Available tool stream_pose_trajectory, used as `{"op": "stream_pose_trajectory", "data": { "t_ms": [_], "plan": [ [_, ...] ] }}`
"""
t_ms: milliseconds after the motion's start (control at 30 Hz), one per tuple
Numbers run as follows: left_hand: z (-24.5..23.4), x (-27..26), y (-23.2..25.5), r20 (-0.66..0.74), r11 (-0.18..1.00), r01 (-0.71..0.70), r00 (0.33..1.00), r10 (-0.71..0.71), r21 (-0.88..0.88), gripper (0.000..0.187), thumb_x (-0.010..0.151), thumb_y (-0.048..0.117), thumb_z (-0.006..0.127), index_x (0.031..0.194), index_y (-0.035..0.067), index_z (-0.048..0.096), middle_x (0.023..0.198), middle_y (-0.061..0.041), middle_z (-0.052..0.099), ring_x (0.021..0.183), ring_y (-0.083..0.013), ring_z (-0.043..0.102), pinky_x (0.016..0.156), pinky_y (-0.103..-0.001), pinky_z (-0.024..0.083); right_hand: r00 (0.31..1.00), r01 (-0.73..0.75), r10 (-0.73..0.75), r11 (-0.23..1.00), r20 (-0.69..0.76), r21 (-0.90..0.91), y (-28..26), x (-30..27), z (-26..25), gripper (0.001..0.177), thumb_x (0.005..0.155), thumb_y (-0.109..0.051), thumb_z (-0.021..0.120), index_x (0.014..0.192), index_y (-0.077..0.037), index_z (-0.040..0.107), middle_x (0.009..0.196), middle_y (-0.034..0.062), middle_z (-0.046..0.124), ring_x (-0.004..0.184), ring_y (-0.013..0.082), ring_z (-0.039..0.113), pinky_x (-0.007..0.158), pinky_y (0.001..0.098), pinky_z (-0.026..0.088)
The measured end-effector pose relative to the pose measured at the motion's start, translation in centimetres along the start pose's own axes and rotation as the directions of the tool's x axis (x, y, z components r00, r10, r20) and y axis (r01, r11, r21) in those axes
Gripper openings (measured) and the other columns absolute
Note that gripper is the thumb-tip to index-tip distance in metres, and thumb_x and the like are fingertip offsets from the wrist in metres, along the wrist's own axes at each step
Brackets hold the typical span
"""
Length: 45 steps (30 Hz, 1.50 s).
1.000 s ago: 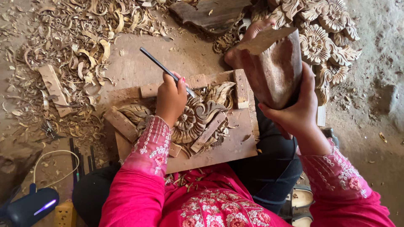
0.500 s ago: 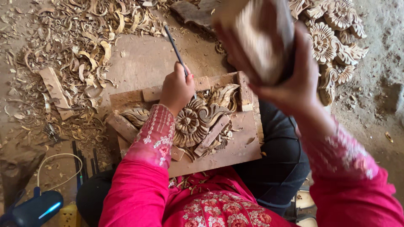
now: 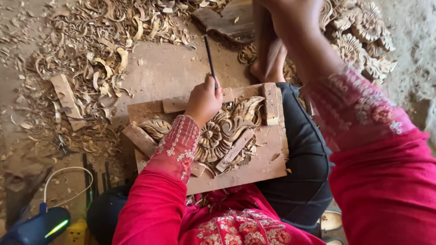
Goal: The person carves a floral design into a wooden panel using a chisel and mallet. They chip away wood shavings, refine the details, and then remove the finished piece to place a new blank panel on the workbench.
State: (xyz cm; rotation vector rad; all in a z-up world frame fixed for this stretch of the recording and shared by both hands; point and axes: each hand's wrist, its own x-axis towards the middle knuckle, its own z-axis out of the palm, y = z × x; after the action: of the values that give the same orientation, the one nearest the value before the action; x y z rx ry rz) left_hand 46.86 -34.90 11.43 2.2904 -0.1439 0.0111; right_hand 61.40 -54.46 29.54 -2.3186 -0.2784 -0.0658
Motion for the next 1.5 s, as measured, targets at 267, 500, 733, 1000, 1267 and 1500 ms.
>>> {"op": "stream_pose_trajectory", "data": {
  "t_ms": [267,500,733,1000,1267,1500],
  "plan": [
    [1.6,0.4,-1.0,-0.038,0.999,-0.010,0.999,0.012,0.042,0.031,0.095,0.018,0.061,0.116,-0.003,0.052,0.078,-0.022,0.070,0.071,-0.0420,0.070,0.062,-0.052,0.056,0.859,0.472,-0.509,0.831,-0.061,-0.296,0.3,-2.3,-1.1,0.067,0.083,-0.028,0.098,0.134,-0.009,0.060,0.118,0.0143,0.073,0.103,0.0250,0.074,0.087,0.0383,0.064],
    [1.3,-0.8,0.4,0.003,0.990,-0.095,0.995,0.095,0.104,0.025,0.106,0.019,0.053,0.119,-0.001,0.057,0.067,-0.012,0.066,0.053,-0.0279,0.065,0.045,-0.040,0.051,0.831,0.557,-0.491,0.751,0.263,-0.356,0.3,-5.7,-3.8,0.108,0.063,-0.028,0.102,0.151,-0.008,0.043,0.130,0.0201,0.066,0.099,0.0379,0.069,0.080,0.0474,0.056],
    [-2.1,-6.9,1.5,-0.220,0.958,0.166,0.951,-0.219,-0.233,0.032,0.106,0.030,0.050,0.101,-0.001,0.057,0.064,-0.003,0.062,0.039,-0.0134,0.051,0.030,-0.027,0.041,0.993,0.116,-0.108,0.971,-0.048,0.210,6.0,-16.4,-4.0,0.117,0.070,-0.020,0.097,0.164,-0.007,0.029,0.154,0.0157,0.052,0.144,0.0302,0.053,0.121,0.0420,0.048],
    [-3.0,-3.0,4.1,0.211,0.995,-0.052,0.977,0.033,0.083,0.038,0.109,0.026,0.048,0.119,-0.009,0.058,0.068,-0.005,0.061,0.044,-0.0102,0.056,0.037,-0.023,0.046,0.959,-0.252,0.267,0.957,-0.099,0.143,7.4,-23.1,-7.4,0.121,0.059,-0.015,0.094,0.162,-0.008,0.031,0.150,0.0138,0.052,0.139,0.0290,0.053,0.117,0.0436,0.047],
    [-1.5,-0.6,5.8,0.352,0.863,-0.405,0.889,0.293,0.304,0.036,0.108,0.017,0.046,0.129,-0.010,0.056,0.056,-0.004,0.058,0.039,-0.0170,0.054,0.033,-0.031,0.044,0.954,0.152,0.118,0.599,-0.275,0.787,3.4,-23.6,-10.4,0.133,0.069,-0.013,0.091,0.159,-0.018,-0.007,0.159,0.0174,0.039,0.141,0.0308,0.052,0.115,0.0425,0.050],
    [0.9,-0.7,4.8,0.330,0.845,-0.394,0.902,0.279,0.362,0.033,0.107,0.017,0.044,0.125,-0.005,0.060,0.058,-0.004,0.059,0.043,-0.0184,0.058,0.035,-0.033,0.045,0.960,-0.073,-0.011,0.956,0.281,0.286,2.6,-16.7,-9.6,0.130,0.063,-0.003,0.089,0.171,-0.010,0.017,0.173,0.0196,0.034,0.159,0.0316,0.036,0.129,0.0384,0.026]
  ]
}}
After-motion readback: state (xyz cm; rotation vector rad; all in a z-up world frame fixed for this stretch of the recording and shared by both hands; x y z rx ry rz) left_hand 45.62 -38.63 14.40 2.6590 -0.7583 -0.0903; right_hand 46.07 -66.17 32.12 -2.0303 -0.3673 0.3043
